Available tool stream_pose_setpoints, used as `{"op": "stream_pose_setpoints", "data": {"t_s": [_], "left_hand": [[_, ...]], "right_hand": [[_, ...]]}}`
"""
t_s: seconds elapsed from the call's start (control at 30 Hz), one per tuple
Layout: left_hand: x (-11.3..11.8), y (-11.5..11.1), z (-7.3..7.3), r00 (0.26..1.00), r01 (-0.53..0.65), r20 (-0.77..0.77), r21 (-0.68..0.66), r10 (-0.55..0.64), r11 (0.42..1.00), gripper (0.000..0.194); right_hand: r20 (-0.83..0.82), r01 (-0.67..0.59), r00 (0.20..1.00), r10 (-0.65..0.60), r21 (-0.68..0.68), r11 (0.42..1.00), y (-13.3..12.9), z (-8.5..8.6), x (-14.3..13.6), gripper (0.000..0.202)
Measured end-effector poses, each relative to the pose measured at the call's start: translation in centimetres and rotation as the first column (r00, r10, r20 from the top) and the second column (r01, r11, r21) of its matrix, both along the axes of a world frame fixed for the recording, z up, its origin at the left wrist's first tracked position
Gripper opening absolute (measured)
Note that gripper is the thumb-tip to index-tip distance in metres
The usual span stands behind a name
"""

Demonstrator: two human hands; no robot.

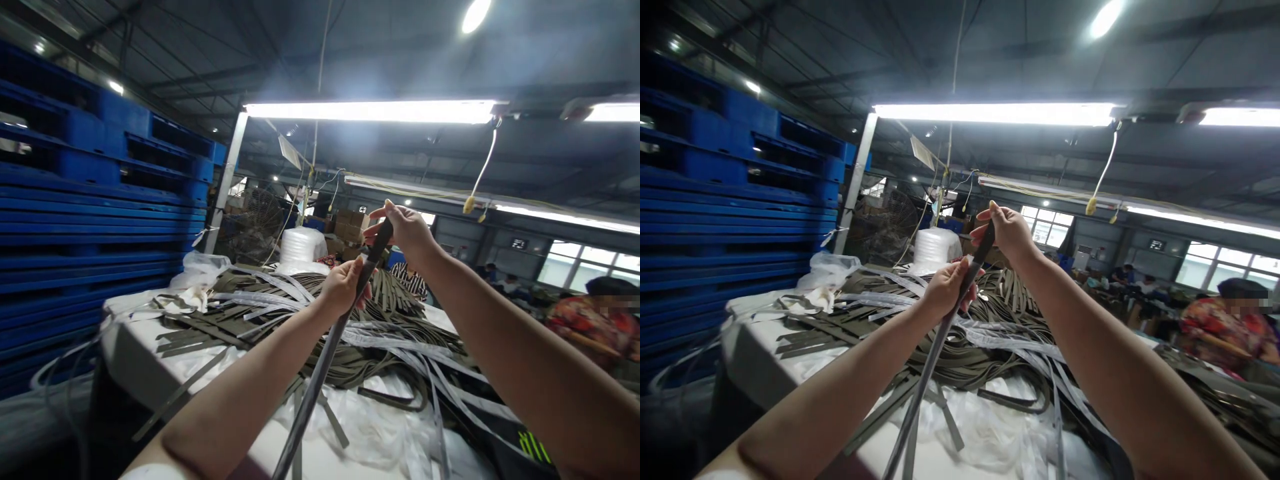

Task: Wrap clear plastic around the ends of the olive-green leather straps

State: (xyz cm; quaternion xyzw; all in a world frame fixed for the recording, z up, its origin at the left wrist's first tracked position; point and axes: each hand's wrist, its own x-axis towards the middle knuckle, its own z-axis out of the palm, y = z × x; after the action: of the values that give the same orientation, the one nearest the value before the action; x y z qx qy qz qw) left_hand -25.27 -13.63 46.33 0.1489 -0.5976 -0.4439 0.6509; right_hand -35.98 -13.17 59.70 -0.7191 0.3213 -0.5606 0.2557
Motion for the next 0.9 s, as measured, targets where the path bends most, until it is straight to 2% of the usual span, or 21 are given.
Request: {"op": "stream_pose_setpoints", "data": {"t_s": [0.23,0.43,0.6,0.7,0.8,0.87,0.9], "left_hand": [[-0.9,-0.1,1.3,0.999,0.008,-0.042,-0.036,-0.009,0.999,0.059],[-0.6,0.1,2.0,0.998,-0.032,-0.054,-0.063,0.028,0.998,0.053],[-0.9,0.2,1.8,0.995,-0.081,-0.071,-0.062,0.077,0.995,0.051],[-0.4,0.0,1.2,0.991,-0.120,-0.062,-0.063,0.116,0.991,0.054],[0.6,-0.1,0.8,0.979,-0.190,-0.086,-0.070,0.184,0.979,0.057],[1.2,0.1,0.6,0.971,-0.220,-0.113,-0.073,0.211,0.973,0.058],[1.3,0.3,0.6,0.973,-0.210,-0.112,-0.072,0.201,0.975,0.059]], "right_hand": [[-0.045,0.033,0.998,-0.031,0.044,0.998,-0.2,-0.9,0.1,0.037],[-0.128,-0.052,0.990,0.052,0.003,0.999,-1.2,-3.6,-0.4,0.052],[-0.174,-0.140,0.974,0.147,0.051,0.989,-0.6,-5.6,0.4,0.070],[-0.121,-0.201,0.970,0.209,0.076,0.977,-0.4,-5.6,0.1,0.063],[-0.125,-0.363,0.918,0.376,0.118,0.924,0.1,-6.0,-0.8,0.046],[-0.248,-0.436,0.835,0.491,0.245,0.866,0.9,-7.6,-1.2,0.035],[-0.318,-0.428,0.784,0.533,0.344,0.836,1.4,-9.0,-1.1,0.034]]}}
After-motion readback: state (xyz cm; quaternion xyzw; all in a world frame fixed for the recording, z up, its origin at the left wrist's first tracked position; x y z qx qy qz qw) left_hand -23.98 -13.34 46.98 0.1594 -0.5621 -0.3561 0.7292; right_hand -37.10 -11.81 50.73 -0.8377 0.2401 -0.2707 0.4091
